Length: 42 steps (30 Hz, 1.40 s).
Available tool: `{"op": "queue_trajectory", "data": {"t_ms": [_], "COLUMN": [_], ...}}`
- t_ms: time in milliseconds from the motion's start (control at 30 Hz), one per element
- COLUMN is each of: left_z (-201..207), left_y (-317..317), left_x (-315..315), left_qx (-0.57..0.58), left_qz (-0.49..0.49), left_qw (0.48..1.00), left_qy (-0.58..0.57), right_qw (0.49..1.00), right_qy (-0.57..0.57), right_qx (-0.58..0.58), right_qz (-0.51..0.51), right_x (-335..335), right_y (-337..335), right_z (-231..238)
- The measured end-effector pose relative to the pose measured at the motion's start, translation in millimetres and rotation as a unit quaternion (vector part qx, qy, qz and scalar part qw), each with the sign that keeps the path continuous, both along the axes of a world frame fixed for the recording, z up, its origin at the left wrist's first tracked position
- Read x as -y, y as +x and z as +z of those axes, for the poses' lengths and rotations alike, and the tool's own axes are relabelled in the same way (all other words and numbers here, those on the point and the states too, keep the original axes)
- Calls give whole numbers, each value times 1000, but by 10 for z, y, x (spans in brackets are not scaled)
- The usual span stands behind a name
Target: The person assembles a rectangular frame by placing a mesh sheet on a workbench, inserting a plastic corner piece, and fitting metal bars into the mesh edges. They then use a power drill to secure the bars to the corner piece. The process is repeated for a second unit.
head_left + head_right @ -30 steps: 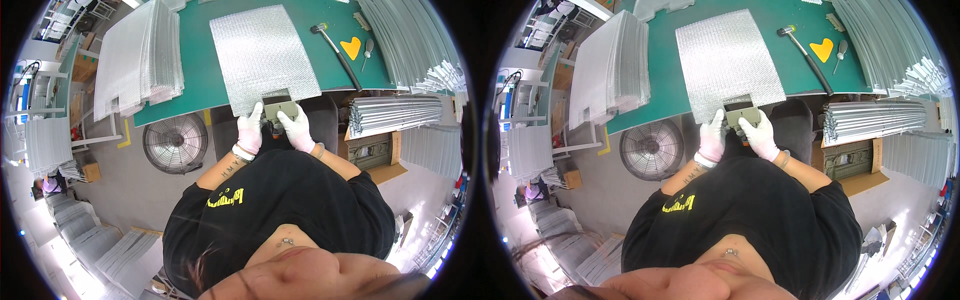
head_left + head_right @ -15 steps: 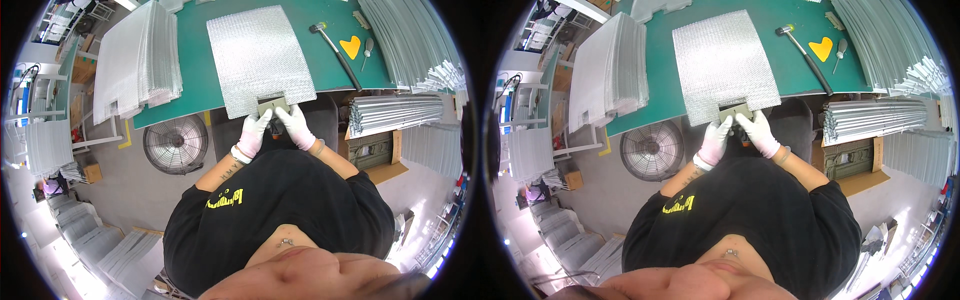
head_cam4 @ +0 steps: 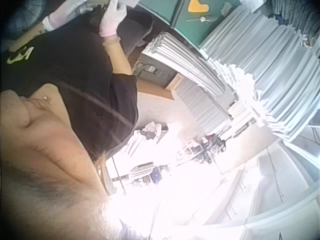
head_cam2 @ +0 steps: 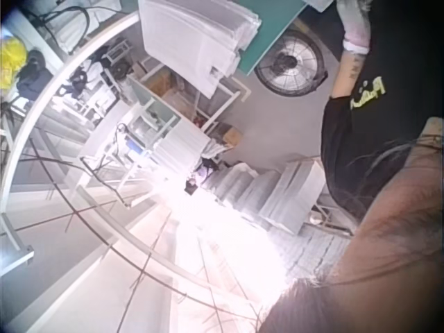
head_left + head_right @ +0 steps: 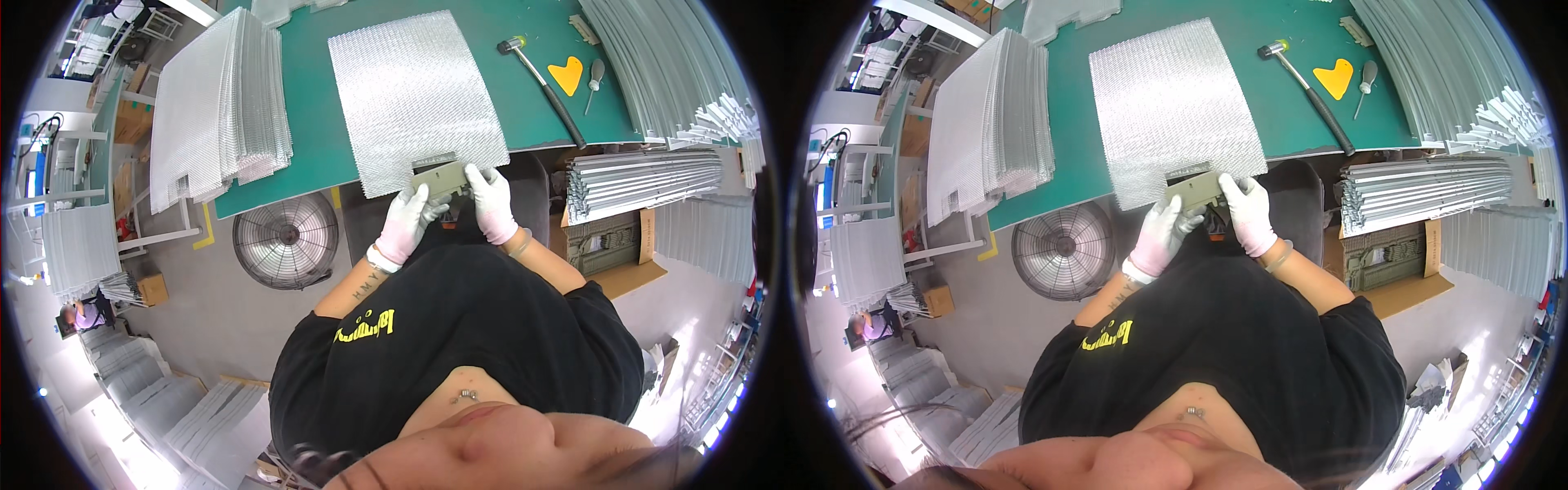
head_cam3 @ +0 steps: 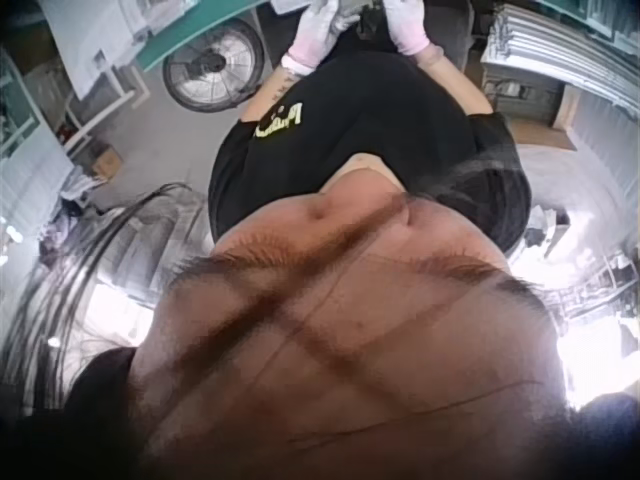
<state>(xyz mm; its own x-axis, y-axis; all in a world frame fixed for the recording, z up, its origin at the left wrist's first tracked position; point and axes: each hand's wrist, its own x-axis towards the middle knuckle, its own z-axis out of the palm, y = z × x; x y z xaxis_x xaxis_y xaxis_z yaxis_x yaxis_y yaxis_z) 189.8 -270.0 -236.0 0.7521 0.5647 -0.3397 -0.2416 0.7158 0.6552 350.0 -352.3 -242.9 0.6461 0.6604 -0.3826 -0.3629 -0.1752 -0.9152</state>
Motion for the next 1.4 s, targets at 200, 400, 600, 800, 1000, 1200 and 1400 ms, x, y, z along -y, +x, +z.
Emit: {"op": "queue_trajectory", "data": {"t_ms": [200,400,600,800,1000,1200,1400], "left_z": [659,896,549,591,621,648,663], "left_y": [-215,747,940,923,905,907,913], "left_x": [-636,-1322,-549,-373,-351,-363,-365], "left_qx": [-65,-206,-270,-308,-300,-299,-298], "left_qz": [-520,-156,-191,-170,-175,-178,-184], "left_qw": [817,444,443,442,459,463,464], "left_qy": [241,858,834,825,818,815,814], "right_qw": [943,979,985,991,988,986,979], "right_qy": [26,93,121,117,111,119,120], "right_qx": [-113,-140,-46,-61,-56,-86,-83], "right_qz": [311,114,-114,-37,-96,-81,-141], "right_x": [49,-107,349,327,346,324,249], "right_y": [7,-152,-81,173,80,94,38], "right_z": [-151,-87,-173,-301,-56,34,-54]}}
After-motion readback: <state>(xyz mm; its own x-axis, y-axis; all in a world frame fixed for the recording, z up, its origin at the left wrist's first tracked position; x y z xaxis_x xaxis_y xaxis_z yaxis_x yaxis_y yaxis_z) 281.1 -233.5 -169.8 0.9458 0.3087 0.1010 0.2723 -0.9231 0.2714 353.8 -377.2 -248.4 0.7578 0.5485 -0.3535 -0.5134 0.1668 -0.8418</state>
